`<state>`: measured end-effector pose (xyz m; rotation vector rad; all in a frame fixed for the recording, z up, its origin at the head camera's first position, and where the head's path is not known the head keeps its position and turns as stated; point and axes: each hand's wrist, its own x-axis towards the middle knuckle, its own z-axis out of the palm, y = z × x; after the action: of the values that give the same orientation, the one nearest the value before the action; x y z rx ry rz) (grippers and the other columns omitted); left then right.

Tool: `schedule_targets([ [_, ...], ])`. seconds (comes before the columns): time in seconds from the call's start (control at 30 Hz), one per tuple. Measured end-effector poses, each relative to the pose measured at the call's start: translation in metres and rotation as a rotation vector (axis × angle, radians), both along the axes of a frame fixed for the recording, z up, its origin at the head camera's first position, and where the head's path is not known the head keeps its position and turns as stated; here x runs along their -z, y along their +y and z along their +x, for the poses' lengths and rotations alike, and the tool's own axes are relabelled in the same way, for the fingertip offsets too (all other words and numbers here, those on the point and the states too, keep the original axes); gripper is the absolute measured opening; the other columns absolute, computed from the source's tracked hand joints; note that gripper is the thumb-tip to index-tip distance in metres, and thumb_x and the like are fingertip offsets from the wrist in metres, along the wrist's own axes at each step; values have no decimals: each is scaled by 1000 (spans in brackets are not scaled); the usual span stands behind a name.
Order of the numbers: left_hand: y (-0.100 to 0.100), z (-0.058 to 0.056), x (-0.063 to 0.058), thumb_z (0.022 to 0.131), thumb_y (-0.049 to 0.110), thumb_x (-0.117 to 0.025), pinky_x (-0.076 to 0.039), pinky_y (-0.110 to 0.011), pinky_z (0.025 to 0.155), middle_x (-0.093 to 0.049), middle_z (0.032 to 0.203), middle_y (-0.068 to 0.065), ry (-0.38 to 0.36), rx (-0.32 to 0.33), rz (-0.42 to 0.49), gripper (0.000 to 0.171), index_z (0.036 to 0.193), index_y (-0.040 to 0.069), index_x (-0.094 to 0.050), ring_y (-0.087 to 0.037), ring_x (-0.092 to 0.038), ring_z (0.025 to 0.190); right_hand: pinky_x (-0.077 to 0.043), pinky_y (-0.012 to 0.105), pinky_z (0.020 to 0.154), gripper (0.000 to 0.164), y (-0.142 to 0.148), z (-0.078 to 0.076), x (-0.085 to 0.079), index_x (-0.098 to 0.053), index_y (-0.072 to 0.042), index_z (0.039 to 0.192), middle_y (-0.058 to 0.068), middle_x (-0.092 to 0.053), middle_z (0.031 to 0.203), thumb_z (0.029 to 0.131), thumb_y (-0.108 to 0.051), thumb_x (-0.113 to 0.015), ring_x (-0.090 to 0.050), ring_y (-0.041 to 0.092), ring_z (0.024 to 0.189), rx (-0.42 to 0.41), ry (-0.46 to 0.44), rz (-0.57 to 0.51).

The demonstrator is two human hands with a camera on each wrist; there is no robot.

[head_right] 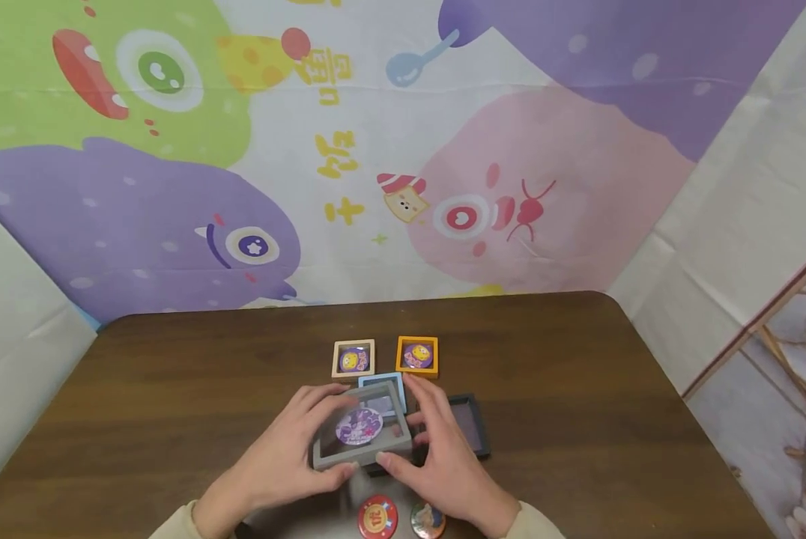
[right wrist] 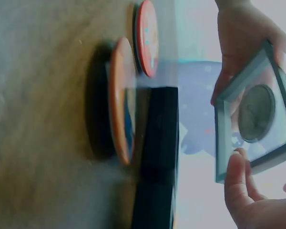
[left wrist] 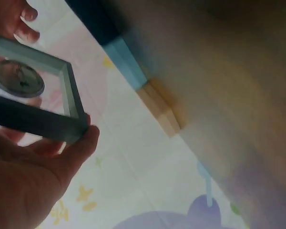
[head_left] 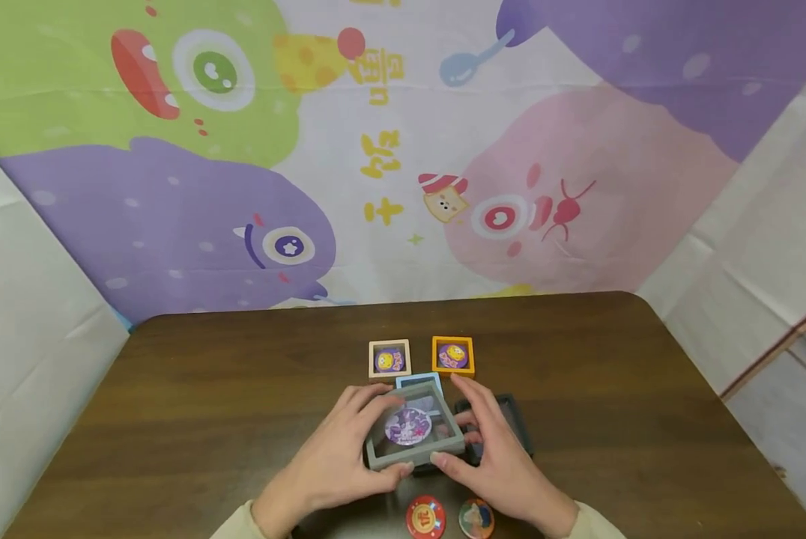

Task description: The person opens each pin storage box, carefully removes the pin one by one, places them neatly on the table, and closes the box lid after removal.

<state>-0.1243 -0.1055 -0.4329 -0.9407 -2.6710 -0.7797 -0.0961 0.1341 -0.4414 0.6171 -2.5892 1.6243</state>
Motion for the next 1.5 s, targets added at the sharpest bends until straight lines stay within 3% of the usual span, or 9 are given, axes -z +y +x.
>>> schedule_targets([
  [0.2, 1, 4, 0, 69, 67, -60, -39, -34, 91, -41, 134, 10, -24, 6, 64, 65, 121, 29, -48, -3, -32, 118, -46, 36, 84, 85, -4, 4, 5, -13, -32, 147, -1, -21, 148, 82, -30, -68, -52, 15, 108, -34, -81, -126],
  [0.47, 6, 7, 2, 68, 67, -62, -41, -36, 89, -38, 136, 6, -69, 75, 98, 62, 115, 31, -46, -7, -31, 119, -34, 42, 98, 90, -10, 10, 13, -12, -29, 148, -3, -22, 150, 79, -36, -69, -31, 20, 130, 59, -36, -85],
  [0.63, 6, 4, 1, 66, 66, -64, -41, -39, 89, -36, 138, 6, -70, 98, 155, 61, 114, 32, -46, -9, -31, 121, -33, 46, 98, 88, -10, 11, 13, -9, -27, 149, -2, -21, 150, 82, -34, -66, -30, 22, 129, 41, 31, -59],
  [0.73, 5, 3, 0, 70, 61, -65, -40, -41, 89, -36, 137, 7, -108, 110, 219, 56, 114, 31, -47, -11, -31, 120, -37, 39, 96, 90, -9, 11, 13, -10, -26, 149, -1, -20, 150, 81, -31, -68, -33, 25, 126, 8, 18, -102],
  [0.87, 4, 2, 2, 77, 52, -64, -39, -43, 88, -40, 134, 7, -206, 97, 304, 44, 112, 31, -50, -12, -33, 117, -41, 33, 91, 92, -7, 9, 14, -11, -22, 149, 1, -20, 150, 79, -30, -71, -40, 25, 123, -12, -22, -145],
  [1.0, 3, -1, 4, 83, 44, -61, -35, -45, 92, -45, 129, 6, -305, 70, 375, 32, 110, 29, -52, -14, -36, 116, -45, 32, 86, 89, -4, 4, 12, -21, -20, 148, 1, -27, 146, 76, -35, -72, -48, 19, 113, -6, -28, -93],
  [1.17, 0, -3, -2, 89, 34, -56, -35, -44, 91, -52, 118, -4, -557, 22, 565, 24, 109, 21, -54, -23, -44, 109, -46, 30, 83, 85, 2, -1, 8, -34, -19, 143, -5, -36, 140, 72, -47, -73, -48, 16, 109, 2, 10, 61],
  [1.33, -2, -4, -10, 93, 34, -48, -38, -49, 89, -52, 110, -20, -822, -63, 786, 33, 109, 5, -52, -35, -46, 106, -46, 31, 82, 78, 7, -6, 5, -44, -14, 137, -9, -40, 135, 72, -48, -72, -46, 11, 112, -9, 95, 211],
  [1.5, -1, -3, -14, 94, 40, -45, -39, -51, 88, -50, 116, -20, -906, -92, 821, 44, 114, 1, -50, -33, -42, 114, -40, 39, 92, 69, 10, -7, 2, -49, -21, 132, -13, -39, 135, 72, -46, -72, -36, 8, 120, -3, 186, 369],
])
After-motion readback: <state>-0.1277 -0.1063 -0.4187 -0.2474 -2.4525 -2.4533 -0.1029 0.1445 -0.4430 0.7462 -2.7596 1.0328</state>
